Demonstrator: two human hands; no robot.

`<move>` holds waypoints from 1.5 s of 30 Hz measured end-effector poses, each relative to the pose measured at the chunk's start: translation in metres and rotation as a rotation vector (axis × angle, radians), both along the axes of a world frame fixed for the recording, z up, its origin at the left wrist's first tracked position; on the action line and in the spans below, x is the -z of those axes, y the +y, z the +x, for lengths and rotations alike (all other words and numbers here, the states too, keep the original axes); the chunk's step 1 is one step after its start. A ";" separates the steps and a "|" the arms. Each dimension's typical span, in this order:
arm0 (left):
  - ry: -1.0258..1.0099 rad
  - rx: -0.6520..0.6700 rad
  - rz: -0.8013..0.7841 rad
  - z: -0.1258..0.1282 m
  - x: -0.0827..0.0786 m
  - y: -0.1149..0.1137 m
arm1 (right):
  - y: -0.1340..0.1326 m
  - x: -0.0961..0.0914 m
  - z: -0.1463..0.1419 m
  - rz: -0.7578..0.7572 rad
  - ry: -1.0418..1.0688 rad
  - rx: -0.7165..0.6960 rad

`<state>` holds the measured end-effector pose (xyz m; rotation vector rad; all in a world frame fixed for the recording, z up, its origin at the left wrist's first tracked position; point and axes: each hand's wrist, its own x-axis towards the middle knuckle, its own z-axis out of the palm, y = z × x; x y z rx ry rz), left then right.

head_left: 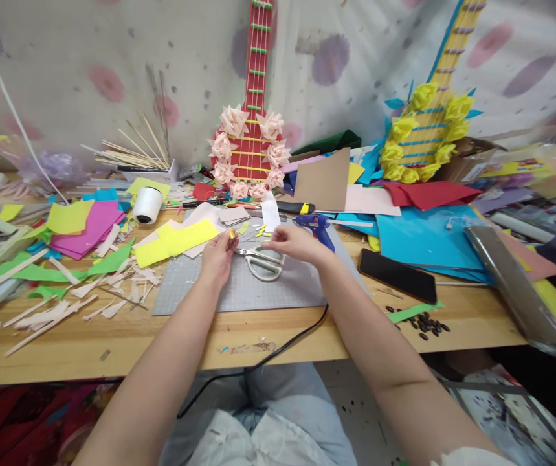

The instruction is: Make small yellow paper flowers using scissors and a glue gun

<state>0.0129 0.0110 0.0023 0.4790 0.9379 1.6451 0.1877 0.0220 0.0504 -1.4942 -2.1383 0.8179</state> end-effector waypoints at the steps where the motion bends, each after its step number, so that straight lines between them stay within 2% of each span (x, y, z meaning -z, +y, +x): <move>1: 0.002 0.008 0.002 0.000 0.001 0.000 | 0.004 0.006 -0.013 -0.007 0.119 -0.013; 3: -0.006 0.024 0.006 -0.001 0.002 0.001 | 0.009 0.016 -0.035 -0.054 0.337 -0.015; 6: -0.011 0.052 0.014 -0.002 0.006 0.003 | 0.011 0.026 -0.058 -0.231 0.640 -0.031; 9: 0.013 0.066 0.025 -0.004 0.008 0.004 | 0.010 0.032 -0.071 -0.301 0.773 0.017; 12: 0.019 0.073 0.049 -0.003 0.007 0.004 | 0.010 0.040 -0.078 -0.240 0.826 0.076; 16: 0.008 0.105 0.075 -0.001 0.006 0.003 | 0.009 0.047 -0.083 -0.148 0.828 0.116; 21: -0.029 0.102 0.077 -0.002 0.005 0.002 | 0.003 0.043 -0.082 -0.054 0.782 0.150; 28: 0.050 0.138 0.071 -0.001 0.007 0.000 | -0.004 0.039 -0.077 0.153 0.604 0.170; 31: 0.083 0.131 0.060 -0.001 0.006 -0.001 | -0.001 0.040 -0.075 0.146 0.573 0.207; 38: 0.164 -0.009 0.087 -0.002 0.005 0.000 | 0.002 0.042 -0.070 0.115 0.556 0.211; 42: 0.182 -0.002 0.078 -0.003 0.006 0.001 | 0.001 0.041 -0.070 0.083 0.562 0.183; 45: 0.170 0.032 0.083 -0.005 0.006 0.002 | 0.002 0.044 -0.069 0.018 0.659 0.128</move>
